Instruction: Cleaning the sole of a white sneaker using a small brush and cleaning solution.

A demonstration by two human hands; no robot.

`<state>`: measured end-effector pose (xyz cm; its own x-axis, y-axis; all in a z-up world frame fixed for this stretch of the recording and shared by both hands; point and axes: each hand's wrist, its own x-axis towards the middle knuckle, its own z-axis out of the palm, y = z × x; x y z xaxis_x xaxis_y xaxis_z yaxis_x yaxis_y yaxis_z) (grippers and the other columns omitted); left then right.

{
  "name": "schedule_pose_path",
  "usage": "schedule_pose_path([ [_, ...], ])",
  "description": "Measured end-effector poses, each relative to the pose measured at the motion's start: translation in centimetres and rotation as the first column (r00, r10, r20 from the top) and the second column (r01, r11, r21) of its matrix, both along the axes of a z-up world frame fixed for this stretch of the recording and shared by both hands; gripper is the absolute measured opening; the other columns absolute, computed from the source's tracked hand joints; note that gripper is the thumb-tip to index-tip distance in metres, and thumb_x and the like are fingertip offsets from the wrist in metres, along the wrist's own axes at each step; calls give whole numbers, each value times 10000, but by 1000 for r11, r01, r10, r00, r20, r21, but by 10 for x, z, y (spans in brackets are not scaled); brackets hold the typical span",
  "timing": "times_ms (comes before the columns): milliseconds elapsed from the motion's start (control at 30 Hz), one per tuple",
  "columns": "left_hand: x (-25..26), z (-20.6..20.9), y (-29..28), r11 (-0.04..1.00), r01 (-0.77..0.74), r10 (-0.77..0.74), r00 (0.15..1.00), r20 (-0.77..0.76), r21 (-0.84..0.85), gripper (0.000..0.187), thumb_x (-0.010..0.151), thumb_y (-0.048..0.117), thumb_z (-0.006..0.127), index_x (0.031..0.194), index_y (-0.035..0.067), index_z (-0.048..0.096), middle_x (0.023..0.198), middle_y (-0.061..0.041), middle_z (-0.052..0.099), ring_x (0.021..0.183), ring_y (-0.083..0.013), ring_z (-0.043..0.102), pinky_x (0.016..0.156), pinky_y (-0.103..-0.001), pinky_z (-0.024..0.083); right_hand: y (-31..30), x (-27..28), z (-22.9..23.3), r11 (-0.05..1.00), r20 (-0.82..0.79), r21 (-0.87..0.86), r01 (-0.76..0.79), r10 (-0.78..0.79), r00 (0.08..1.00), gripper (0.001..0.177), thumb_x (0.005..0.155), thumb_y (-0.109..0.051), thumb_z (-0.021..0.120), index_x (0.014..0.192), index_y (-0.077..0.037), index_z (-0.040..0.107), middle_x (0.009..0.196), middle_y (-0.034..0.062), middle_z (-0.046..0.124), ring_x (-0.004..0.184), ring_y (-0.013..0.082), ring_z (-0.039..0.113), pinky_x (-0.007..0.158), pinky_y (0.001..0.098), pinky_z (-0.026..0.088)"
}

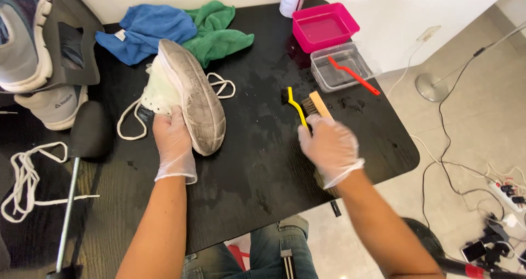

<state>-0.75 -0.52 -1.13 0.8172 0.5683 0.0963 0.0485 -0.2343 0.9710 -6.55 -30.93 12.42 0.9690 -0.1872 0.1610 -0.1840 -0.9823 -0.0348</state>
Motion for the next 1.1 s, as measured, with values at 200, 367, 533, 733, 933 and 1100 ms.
schedule_pose_path([
  [200, -3, 11, -3, 1000, 22, -22, 1000, 10, -12, 371, 1045, 270, 607, 1017, -98, 646, 955, -294, 668, 1010, -281, 669, 948, -467, 489, -15, 14, -61, 975, -276, 189, 118, -63, 959, 381, 962, -331, 581, 1315, -197, 637, 1063, 152, 736, 982, 402, 739, 803, 575, 595],
  [367, 4, -4, 4, 1000, 19, -19, 1000, -17, -18, 394, 1034, 301, 637, 967, -88, 629, 881, -277, 637, 918, -236, 630, 936, -430, 488, -21, 12, -56, 948, -319, 274, 159, -66, 946, 462, 945, -305, 531, 1393, -202, 579, 1086, 182, 732, 1024, 423, 722, 813, 589, 588],
  [533, 4, -5, 4, 1000, 24, -25, 999, -21, -18, 377, 1036, 300, 636, 979, -72, 635, 899, -277, 664, 928, -253, 663, 919, -443, 499, -23, -8, -1, 879, -339, 449, 157, 5, 941, 485, 960, -267, 471, 1409, -108, 565, 1316, 279, 646, 1254, 458, 601, 1021, 611, 494],
  [733, 4, -5, 6, 998, 53, -55, 998, -31, -42, 359, 1044, 301, 613, 1041, -57, 644, 977, -261, 685, 999, -235, 667, 935, -442, 498, -69, 21, 38, 863, -25, 504, 42, -34, 999, 471, 1076, -275, 408, 1413, -9, 604, 1342, 321, 609, 1274, 516, 536, 1048, 621, 418],
  [933, -1, -1, 1, 998, 50, -50, 999, -5, -37, 354, 1055, 264, 597, 1095, -84, 652, 1043, -278, 693, 1095, -238, 667, 977, -443, 495, -108, 80, -25, 969, -23, 230, 91, -88, 996, 422, 1074, -414, 444, 1387, -237, 666, 1272, 165, 699, 1230, 369, 622, 1043, 545, 483],
  [1100, 1, 0, 1, 998, 52, -52, 999, 4, -24, 355, 1055, 237, 603, 1146, -102, 648, 1094, -311, 675, 1164, -317, 649, 1000, -457, 478, -108, 77, 8, 938, 83, 330, 108, -142, 986, 425, 1075, -352, 455, 1435, -210, 630, 1302, 171, 680, 1248, 381, 601, 1039, 552, 458],
])
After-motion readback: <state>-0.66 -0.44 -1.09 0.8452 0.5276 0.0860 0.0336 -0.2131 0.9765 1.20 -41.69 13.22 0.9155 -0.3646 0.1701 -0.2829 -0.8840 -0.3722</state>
